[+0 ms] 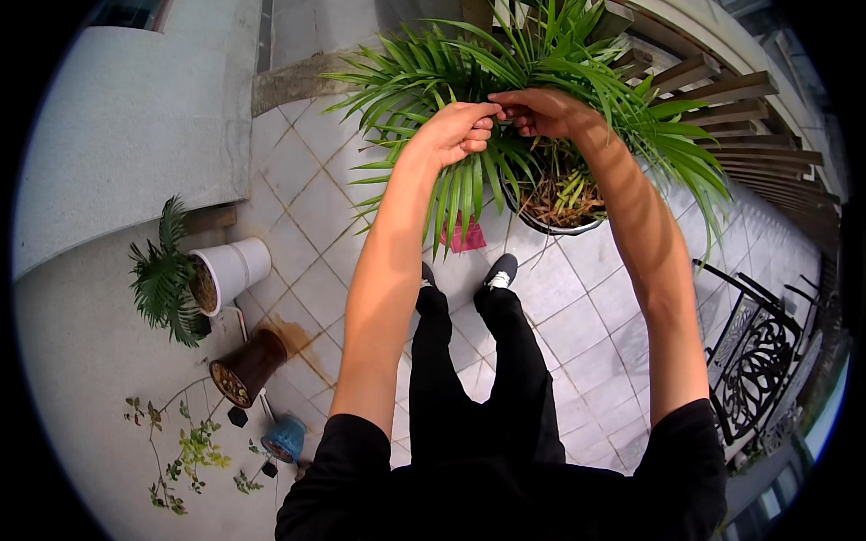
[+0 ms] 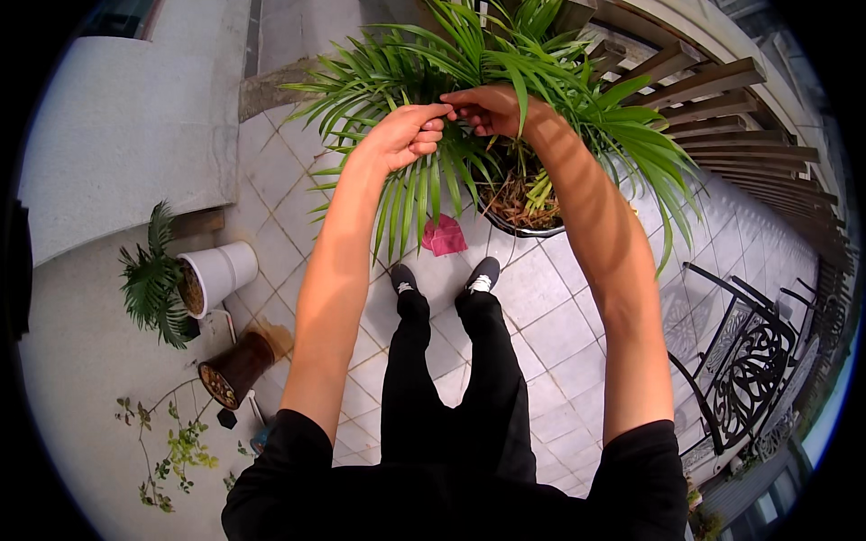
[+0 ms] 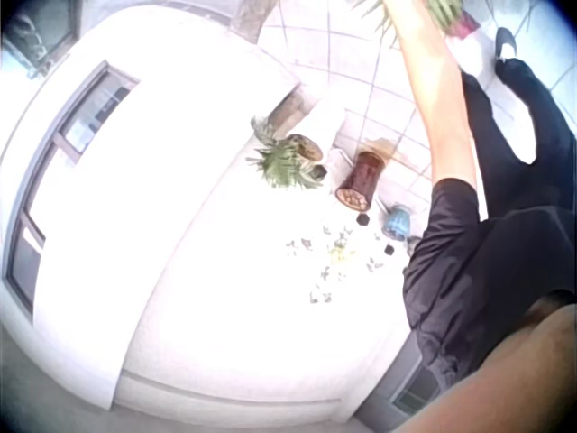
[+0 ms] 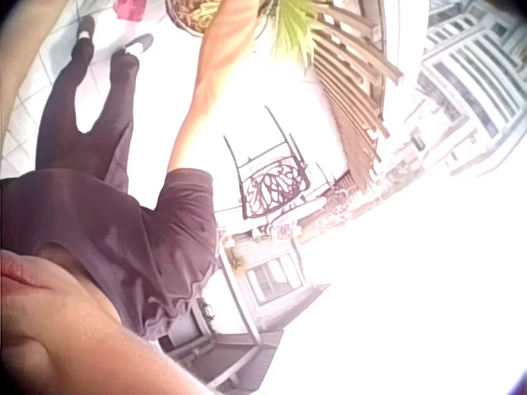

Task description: The person cleans potted plants by hand. They pull out dry leaves and debris from a palm plant and wipe the outside of another planter with a cloth.

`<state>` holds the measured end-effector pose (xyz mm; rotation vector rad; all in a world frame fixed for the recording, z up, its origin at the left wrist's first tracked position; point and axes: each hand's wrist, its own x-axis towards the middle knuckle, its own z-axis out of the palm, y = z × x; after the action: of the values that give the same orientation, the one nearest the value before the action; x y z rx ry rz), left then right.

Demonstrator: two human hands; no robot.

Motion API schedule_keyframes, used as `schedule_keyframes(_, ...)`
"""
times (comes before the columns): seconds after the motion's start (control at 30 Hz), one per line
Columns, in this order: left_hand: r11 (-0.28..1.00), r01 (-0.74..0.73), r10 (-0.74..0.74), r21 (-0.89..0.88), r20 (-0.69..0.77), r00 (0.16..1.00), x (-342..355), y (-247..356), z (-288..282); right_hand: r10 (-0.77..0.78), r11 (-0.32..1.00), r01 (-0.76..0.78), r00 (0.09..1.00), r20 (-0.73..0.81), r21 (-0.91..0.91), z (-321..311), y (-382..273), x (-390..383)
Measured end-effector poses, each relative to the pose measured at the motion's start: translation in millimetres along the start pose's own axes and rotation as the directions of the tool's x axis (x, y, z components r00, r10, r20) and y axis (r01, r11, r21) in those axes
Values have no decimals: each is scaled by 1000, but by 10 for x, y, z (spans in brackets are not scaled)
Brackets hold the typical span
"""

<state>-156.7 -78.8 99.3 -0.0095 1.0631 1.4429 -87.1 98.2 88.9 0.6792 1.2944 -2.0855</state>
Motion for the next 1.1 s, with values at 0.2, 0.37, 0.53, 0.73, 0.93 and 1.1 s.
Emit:
schedule_keyframes(0.2,997,-70,69,-27,-14,998,-122,-74,30,43,994,-49,997,66,102,95,-32,75)
schedule_keyframes(0.37,992,-129,129,10,-66,989,-110,-133,53,76,984,-71,997,-22,166,95,-41,148)
schedule_keyframes(0.53,946,-324,324,19,-125,938,-13,-325,100,-43,980,44,999,-7,195,126,46,232)
schedule_keyframes(0.73,827,-550,557,117,-301,774,58,-521,314,-23,818,231,928,-371,527,404,81,160)
schedule_keyframes(0.93,776,-626,557,-78,-382,737,-311,-575,361,-169,759,199,980,-107,620,201,347,147)
schedule_keyframes(1.1,766,-462,384,-448,-258,887,-902,-835,360,-49,797,59,998,-34,601,245,221,-124)
